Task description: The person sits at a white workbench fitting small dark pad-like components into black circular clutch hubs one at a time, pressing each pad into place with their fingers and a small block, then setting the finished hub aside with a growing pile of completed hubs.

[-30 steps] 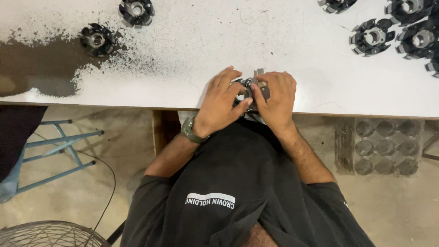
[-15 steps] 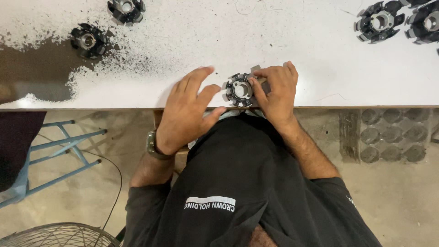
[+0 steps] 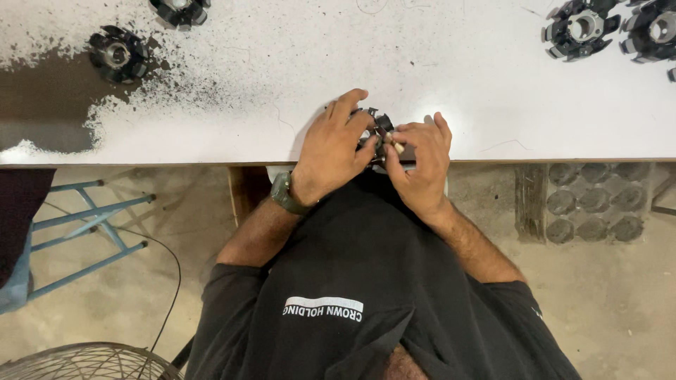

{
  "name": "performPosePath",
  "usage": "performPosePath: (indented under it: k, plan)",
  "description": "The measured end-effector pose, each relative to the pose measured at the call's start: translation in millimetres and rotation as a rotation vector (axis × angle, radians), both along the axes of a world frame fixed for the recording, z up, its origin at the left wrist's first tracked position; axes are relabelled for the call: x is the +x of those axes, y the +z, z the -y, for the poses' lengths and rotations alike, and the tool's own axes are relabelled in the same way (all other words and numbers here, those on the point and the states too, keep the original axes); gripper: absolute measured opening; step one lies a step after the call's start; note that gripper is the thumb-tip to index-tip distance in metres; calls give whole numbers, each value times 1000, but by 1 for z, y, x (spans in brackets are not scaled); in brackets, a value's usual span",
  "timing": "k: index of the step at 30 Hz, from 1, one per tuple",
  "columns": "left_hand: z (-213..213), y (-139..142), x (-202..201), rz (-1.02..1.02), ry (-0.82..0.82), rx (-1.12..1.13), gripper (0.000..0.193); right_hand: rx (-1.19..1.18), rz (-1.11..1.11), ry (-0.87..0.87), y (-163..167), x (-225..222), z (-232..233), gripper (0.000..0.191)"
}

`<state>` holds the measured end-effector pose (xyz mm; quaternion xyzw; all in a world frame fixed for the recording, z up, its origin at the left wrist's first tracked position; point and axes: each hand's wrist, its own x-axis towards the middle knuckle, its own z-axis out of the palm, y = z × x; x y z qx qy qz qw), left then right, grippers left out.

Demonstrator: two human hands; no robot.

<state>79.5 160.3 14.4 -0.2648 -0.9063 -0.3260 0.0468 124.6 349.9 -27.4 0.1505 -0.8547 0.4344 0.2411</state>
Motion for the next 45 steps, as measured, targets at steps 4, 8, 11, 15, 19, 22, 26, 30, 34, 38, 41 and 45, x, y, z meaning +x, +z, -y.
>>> performPosePath:
  k: [4, 8, 11, 15, 19, 22, 26, 30, 34, 38, 41, 45]
  plan:
    - [2, -6, 3, 19, 75, 34, 18, 77, -25, -35, 0, -4, 3, 29]
    - [3, -10, 6, -4, 100, 54, 16, 147, -60, -27, -1, -3, 3, 30]
    - [2, -13, 7, 7, 108, 90, 16, 142, -80, -24, -3, -3, 3, 31]
    - [2, -13, 6, -36, 90, 151, 16, 153, -83, -1, -3, -4, 3, 31]
    - [3, -12, 4, -83, 68, 171, 15, 150, -63, 9, 0, -4, 2, 31]
    - [4, -10, 2, -70, 30, 140, 16, 121, -30, 16, 4, -5, 2, 28]
    - [3, -10, 1, 4, -17, 146, 14, 79, 6, 5, 8, -9, 3, 25]
    - [-3, -15, 4, 19, 48, 196, 15, 82, 20, 6, 7, -9, 2, 24]
    - [-11, -23, 5, -18, 117, 199, 12, 51, 26, 1, 2, -8, 2, 24]
    - [-13, -29, 5, -70, 149, 193, 13, -4, 11, 13, 0, -7, -1, 25]
    - [-11, -31, 5, -98, 152, 180, 14, 28, -1, 32, 0, -6, -1, 24]
    - [-9, -33, 5, -95, 154, 191, 13, 74, -27, 62, 1, -8, 1, 26]
